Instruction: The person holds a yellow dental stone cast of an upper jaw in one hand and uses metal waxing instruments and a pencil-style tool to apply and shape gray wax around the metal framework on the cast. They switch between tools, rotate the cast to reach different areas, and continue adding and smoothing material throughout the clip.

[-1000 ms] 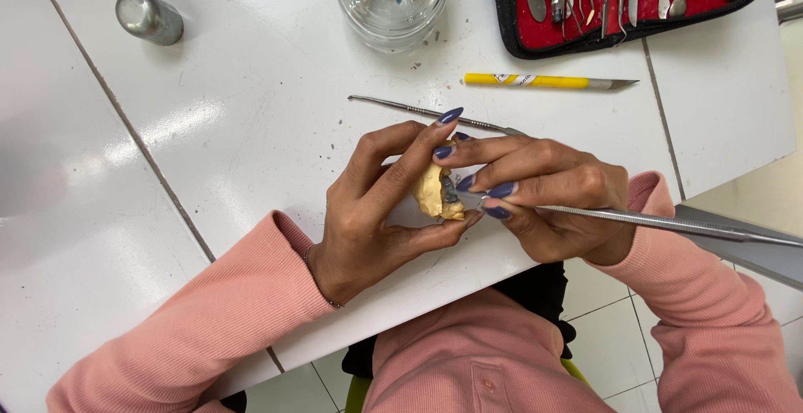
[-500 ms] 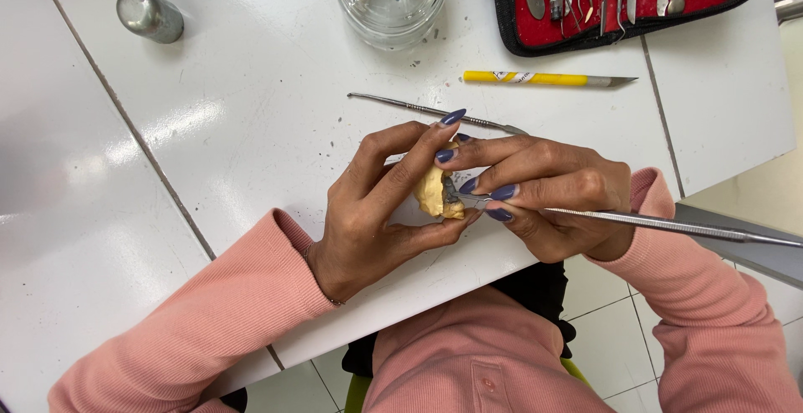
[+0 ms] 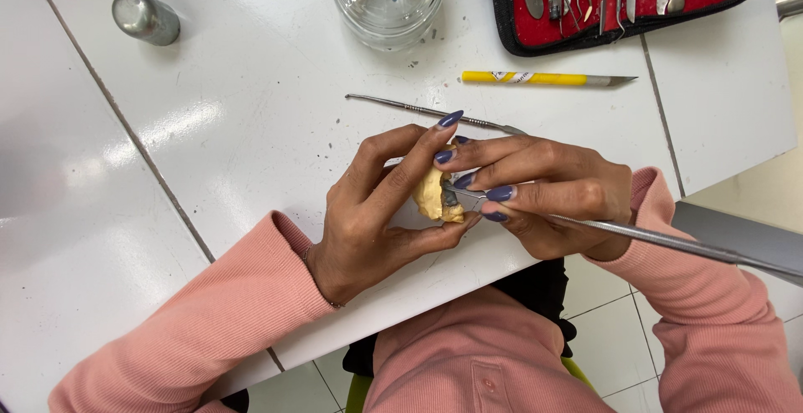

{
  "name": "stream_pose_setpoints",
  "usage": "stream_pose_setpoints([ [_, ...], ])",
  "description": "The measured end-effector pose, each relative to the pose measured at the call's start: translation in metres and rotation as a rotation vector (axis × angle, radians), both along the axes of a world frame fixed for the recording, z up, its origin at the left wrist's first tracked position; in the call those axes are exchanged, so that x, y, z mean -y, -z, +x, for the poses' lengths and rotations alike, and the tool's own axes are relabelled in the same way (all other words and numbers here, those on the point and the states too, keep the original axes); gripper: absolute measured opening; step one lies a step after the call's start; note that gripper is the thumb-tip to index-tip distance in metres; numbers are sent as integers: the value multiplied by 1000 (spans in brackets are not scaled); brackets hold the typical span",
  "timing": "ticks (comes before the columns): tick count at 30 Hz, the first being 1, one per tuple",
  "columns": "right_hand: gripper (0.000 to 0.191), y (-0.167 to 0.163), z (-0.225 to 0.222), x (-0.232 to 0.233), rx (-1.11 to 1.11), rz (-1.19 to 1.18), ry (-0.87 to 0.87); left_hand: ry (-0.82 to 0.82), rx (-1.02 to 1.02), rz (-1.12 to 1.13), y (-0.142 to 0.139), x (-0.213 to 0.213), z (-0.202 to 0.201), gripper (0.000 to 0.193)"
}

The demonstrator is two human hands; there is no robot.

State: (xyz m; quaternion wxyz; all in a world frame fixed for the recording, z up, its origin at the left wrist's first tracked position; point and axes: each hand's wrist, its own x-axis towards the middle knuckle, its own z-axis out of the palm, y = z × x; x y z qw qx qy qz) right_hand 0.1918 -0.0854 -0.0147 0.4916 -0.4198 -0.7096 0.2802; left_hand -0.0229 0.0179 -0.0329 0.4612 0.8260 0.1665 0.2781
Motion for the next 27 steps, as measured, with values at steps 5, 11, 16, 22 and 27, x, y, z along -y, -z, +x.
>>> stream_pose_setpoints([
  [5,24,2,-1,2,-54,-46,-11,9,-6,-21,1,0,-1,88],
  [11,22,4,-1,6,-209,-138,-18,16,-48,-7,1,0,-3,98],
  [16,30,11,0,14,-240,-94,213,4,-40,-19,3,-1,-4,101],
  [22,25,15,0,21,-195,-32,191,-1,8,-15,5,0,-5,96],
  [27,16,12,2,16,-291,41,201,-9,19,-46,5,2,-3,93],
])
